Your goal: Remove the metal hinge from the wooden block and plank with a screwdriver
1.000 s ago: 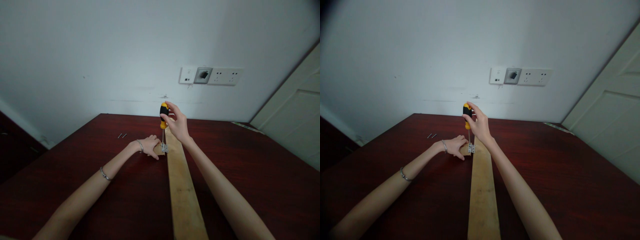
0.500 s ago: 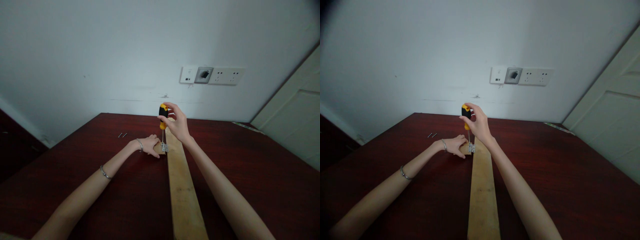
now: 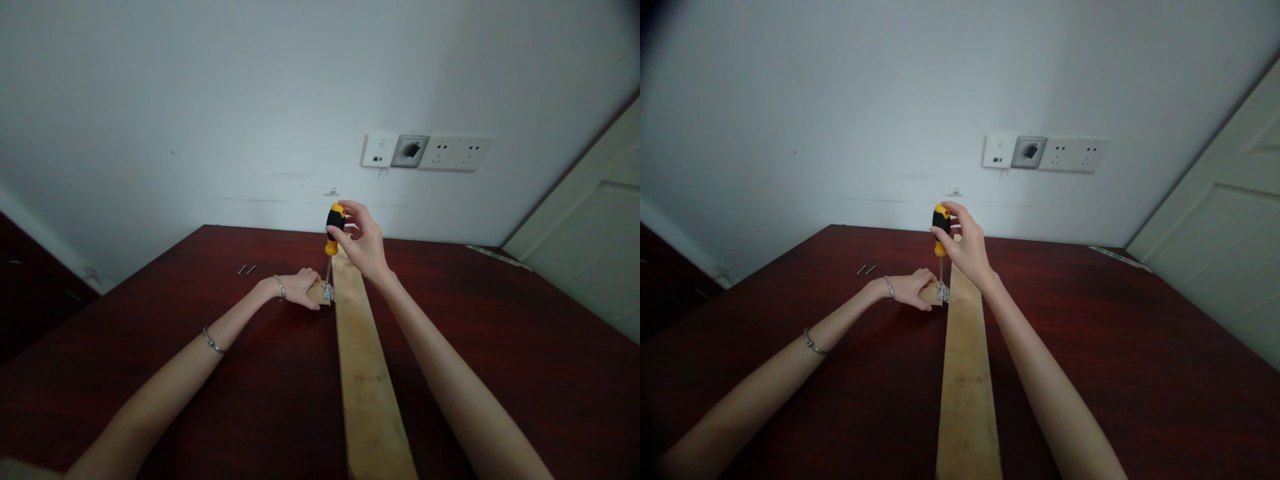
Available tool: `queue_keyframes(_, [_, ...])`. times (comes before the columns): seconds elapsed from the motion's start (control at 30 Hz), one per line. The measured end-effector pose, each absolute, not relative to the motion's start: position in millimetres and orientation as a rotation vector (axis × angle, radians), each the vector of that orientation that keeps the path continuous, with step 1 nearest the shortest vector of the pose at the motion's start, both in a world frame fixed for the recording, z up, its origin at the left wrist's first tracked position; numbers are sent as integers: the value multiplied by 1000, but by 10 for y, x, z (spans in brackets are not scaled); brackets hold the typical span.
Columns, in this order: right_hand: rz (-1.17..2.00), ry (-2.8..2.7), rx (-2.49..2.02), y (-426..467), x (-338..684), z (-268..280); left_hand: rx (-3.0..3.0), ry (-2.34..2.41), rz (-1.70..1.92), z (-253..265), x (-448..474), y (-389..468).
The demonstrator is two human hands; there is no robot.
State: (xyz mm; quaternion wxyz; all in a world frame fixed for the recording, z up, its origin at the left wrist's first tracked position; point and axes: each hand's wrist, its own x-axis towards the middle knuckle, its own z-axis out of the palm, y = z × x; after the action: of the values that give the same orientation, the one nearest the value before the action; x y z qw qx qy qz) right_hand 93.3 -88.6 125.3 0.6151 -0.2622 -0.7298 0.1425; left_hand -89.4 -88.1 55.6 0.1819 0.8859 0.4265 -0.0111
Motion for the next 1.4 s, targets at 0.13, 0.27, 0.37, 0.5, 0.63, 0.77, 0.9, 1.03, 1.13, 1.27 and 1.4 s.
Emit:
queue_keyframes(0.13, [400,-1660,-602,-875,962,1251,2476,1186,0,573,-906,-884])
queue_keyframes(0.27, [449,-1642,-618,-874,1000,1257,2469,1160,44,572,-927,-875])
queue_keyframes(0.37, [467,-1634,-610,-889,1012,1278,2462,1150,64,568,-931,-873])
queue_keyframes(0.5, [411,-1636,-627,-900,1000,1304,2447,1121,79,578,-917,-888])
queue_keyframes(0.63, [373,-1633,-677,-888,986,1311,2447,1107,79,590,-909,-900])
queue_keyframes(0.77, [405,-1645,-668,-898,996,1322,2464,1109,100,589,-916,-891])
queue_keyframes(0.9, [313,-1700,-713,-913,1021,1332,2485,1094,117,581,-917,-881])
queue_keyframes(1.03, [218,-1737,-765,-893,1030,1329,2488,1071,136,571,-903,-887])
queue_keyframes(1.13, [323,-1735,-728,-895,1023,1336,2487,1061,154,570,-891,-892])
queue_keyframes(1.27, [457,-1692,-706,-929,1014,1348,2483,1058,158,583,-879,-898])
queue_keyframes(1.4, [325,-1709,-729,-913,1020,1339,2476,1043,140,594,-870,-909])
